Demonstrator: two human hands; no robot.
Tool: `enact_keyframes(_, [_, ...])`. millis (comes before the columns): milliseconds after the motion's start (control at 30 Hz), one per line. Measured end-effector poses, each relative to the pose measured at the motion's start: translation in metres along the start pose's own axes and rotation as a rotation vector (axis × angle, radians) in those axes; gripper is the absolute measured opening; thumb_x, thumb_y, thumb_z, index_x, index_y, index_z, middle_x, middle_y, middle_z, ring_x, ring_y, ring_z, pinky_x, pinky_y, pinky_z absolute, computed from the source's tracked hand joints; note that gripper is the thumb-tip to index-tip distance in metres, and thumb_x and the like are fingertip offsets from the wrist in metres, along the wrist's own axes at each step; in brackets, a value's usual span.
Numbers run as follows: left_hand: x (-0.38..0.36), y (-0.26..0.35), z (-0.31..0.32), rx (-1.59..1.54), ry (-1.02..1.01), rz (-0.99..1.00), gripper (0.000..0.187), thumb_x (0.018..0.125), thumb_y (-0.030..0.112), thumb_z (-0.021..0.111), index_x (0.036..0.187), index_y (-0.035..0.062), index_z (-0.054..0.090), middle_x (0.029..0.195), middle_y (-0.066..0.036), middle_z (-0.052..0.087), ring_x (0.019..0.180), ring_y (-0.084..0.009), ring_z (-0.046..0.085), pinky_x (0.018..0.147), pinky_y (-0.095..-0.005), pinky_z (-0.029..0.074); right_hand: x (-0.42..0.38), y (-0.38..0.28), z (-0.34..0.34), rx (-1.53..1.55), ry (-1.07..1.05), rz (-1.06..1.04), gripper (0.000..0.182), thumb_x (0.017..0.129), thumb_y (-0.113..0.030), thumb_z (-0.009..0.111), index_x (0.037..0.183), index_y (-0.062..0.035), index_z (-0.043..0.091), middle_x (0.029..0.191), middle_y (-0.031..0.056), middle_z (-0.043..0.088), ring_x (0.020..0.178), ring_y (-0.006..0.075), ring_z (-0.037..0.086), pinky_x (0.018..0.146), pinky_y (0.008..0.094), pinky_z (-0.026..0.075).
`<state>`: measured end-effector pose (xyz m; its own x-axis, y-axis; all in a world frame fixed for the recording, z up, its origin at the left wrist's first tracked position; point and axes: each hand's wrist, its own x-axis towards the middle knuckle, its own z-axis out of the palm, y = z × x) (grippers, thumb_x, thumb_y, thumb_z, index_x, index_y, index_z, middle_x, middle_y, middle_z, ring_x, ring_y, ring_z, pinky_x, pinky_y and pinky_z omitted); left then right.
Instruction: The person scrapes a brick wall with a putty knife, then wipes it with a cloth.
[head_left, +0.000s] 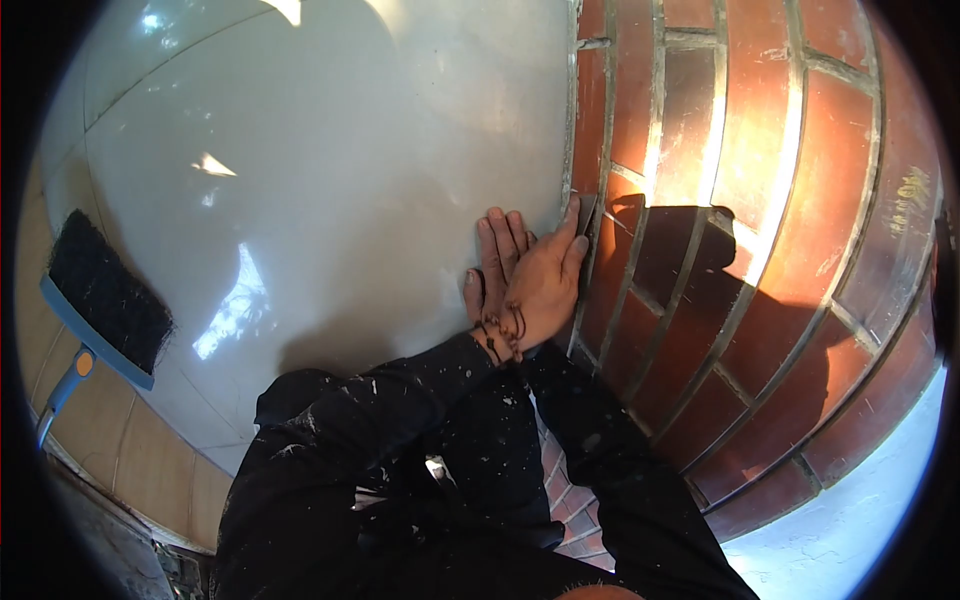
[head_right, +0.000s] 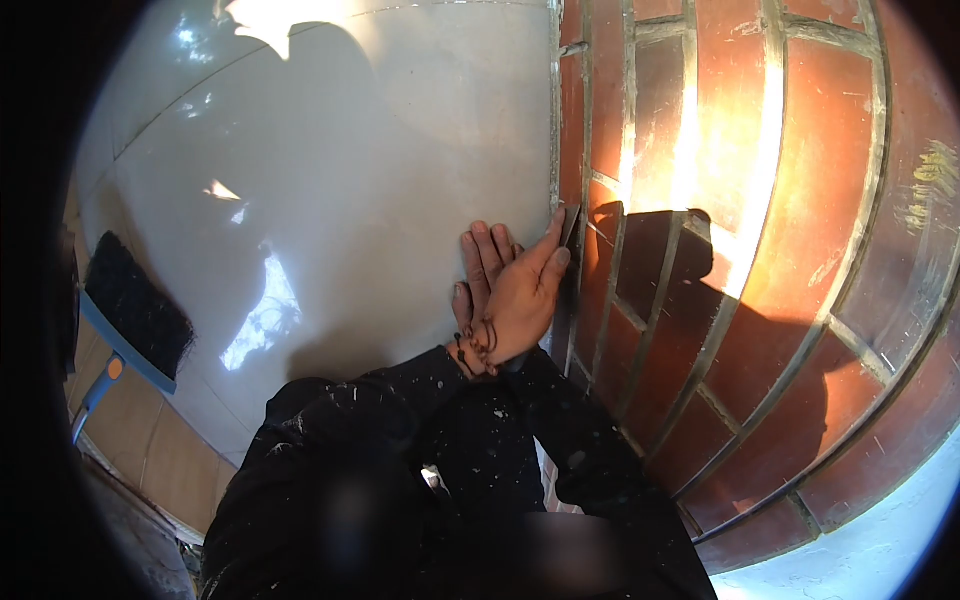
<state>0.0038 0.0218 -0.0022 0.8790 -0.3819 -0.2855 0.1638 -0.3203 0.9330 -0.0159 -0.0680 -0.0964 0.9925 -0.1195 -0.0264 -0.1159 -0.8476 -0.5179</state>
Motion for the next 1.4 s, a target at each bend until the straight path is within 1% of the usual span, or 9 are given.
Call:
enact_keyframes(200, [0.022, 0.032, -0.025, 0.048, -0.411, -0.33, 0.054, 0.114, 0.028, 0.044, 0.163, 0.005, 0.037, 0.113, -0.033, 0.068, 0.107, -0.0465, 0.064, 0.102, -0.0458, 0.047, -0.001, -0.002, -0.003, -0.016, -0.005, -0.01, 0.059, 0.094, -0.024, 0.064, 0.149, -0.0052, 0.056, 0.149, 0.0153, 0.055, 0.142, 0.0347, 0.045, 0.113, 0.0487, 0.038])
enact_keyframes(233, [0.021, 0.029, -0.024, 0.05, -0.41, -0.33, 0.054, 0.114, 0.028, 0.044, 0.163, 0.005, 0.037, 0.113, -0.033, 0.068, 0.107, -0.0465, 0.064, 0.102, -0.0458, 0.047, -0.001, -0.003, -0.002, -0.015, -0.004, -0.012, 0.059, 0.094, -0.024, 0.063, 0.149, -0.0051, 0.055, 0.149, 0.0152, 0.054, 0.142, 0.0347, 0.045, 0.113, 0.0487, 0.037])
enact_keyframes(433, [0.001, -0.006, -0.003, -0.099, -0.117, -0.014, 0.056, 0.114, 0.026, 0.045, 0.164, 0.0025, 0.033, 0.124, -0.032, 0.066, 0.116, -0.0442, 0.062, 0.104, -0.0445, 0.045, -0.002, -0.007, -0.003, -0.025, -0.007, -0.02, 0.059, 0.095, -0.025, 0.063, 0.149, -0.0047, 0.055, 0.15, 0.0151, 0.054, 0.143, 0.0345, 0.044, 0.115, 0.0487, 0.037])
enact_keyframes(700, [-0.004, -0.003, 0.005, 0.78, 0.358, 0.219, 0.056, 0.114, 0.023, 0.044, 0.163, 0.0011, 0.033, 0.115, -0.031, 0.067, 0.11, -0.0443, 0.063, 0.102, -0.0437, 0.046, -0.01, -0.011, -0.004, -0.036, -0.004, -0.02, 0.059, 0.095, -0.025, 0.062, 0.15, -0.0041, 0.055, 0.151, 0.015, 0.053, 0.145, 0.0343, 0.042, 0.116, 0.0486, 0.036])
enact_keyframes(733, [-0.005, -0.005, 0.005, 0.782, 0.352, 0.22, 0.056, 0.114, 0.023, 0.044, 0.163, 0.0011, 0.033, 0.115, -0.031, 0.067, 0.11, -0.0443, 0.063, 0.102, -0.0437, 0.046, -0.013, -0.013, -0.004, -0.035, -0.004, -0.015, 0.059, 0.095, -0.025, 0.062, 0.15, -0.004, 0.055, 0.152, 0.015, 0.053, 0.145, 0.0343, 0.042, 0.116, 0.0486, 0.035])
enact_keyframes(900, [0.004, -0.016, 0.003, -0.393, -0.195, -0.058, 0.057, 0.114, 0.024, 0.044, 0.165, 0.0021, 0.031, 0.116, -0.03, 0.066, 0.109, -0.0435, 0.063, 0.102, -0.0432, 0.046, -0.014, -0.017, -0.006, -0.045, -0.004, -0.026, 0.059, 0.095, -0.025, 0.061, 0.15, -0.0036, 0.055, 0.153, 0.0149, 0.053, 0.147, 0.0341, 0.041, 0.117, 0.0486, 0.035])
enact_keyframes(1133, [-0.001, -0.017, 0.006, -0.337, -0.17, -0.001, 0.059, 0.114, 0.025, 0.044, 0.166, 0.0036, 0.028, 0.119, -0.031, 0.065, 0.11, -0.0434, 0.063, 0.104, -0.0433, 0.046, -0.018, -0.026, -0.005, -0.047, 0.0, -0.037, 0.059, 0.095, -0.025, 0.06, 0.15, -0.0031, 0.055, 0.154, 0.0148, 0.052, 0.148, 0.0339, 0.04, 0.118, 0.0485, 0.034])
enact_keyframes(1300, [-0.003, -0.009, 0.001, -0.073, -0.059, 0.049, 0.06, 0.114, 0.023, 0.044, 0.167, 0.0029, 0.025, 0.122, -0.031, 0.065, 0.117, -0.0444, 0.062, 0.108, -0.0438, 0.044, -0.022, -0.033, -0.005, -0.054, -0.001, -0.043, 0.059, 0.096, -0.025, 0.06, 0.15, -0.0028, 0.055, 0.155, 0.0147, 0.052, 0.149, 0.0338, 0.039, 0.119, 0.0485, 0.033])
enact_keyframes(1400, [-0.002, -0.008, -0.001, -0.133, -0.083, 0.03, 0.06, 0.113, 0.023, 0.044, 0.167, 0.0021, 0.025, 0.123, -0.031, 0.064, 0.117, -0.0442, 0.062, 0.108, -0.0432, 0.044, -0.024, -0.04, -0.004, -0.053, -0.001, -0.044, 0.059, 0.096, -0.025, 0.059, 0.15, -0.0026, 0.055, 0.155, 0.0147, 0.051, 0.15, 0.0337, 0.039, 0.12, 0.0484, 0.033])
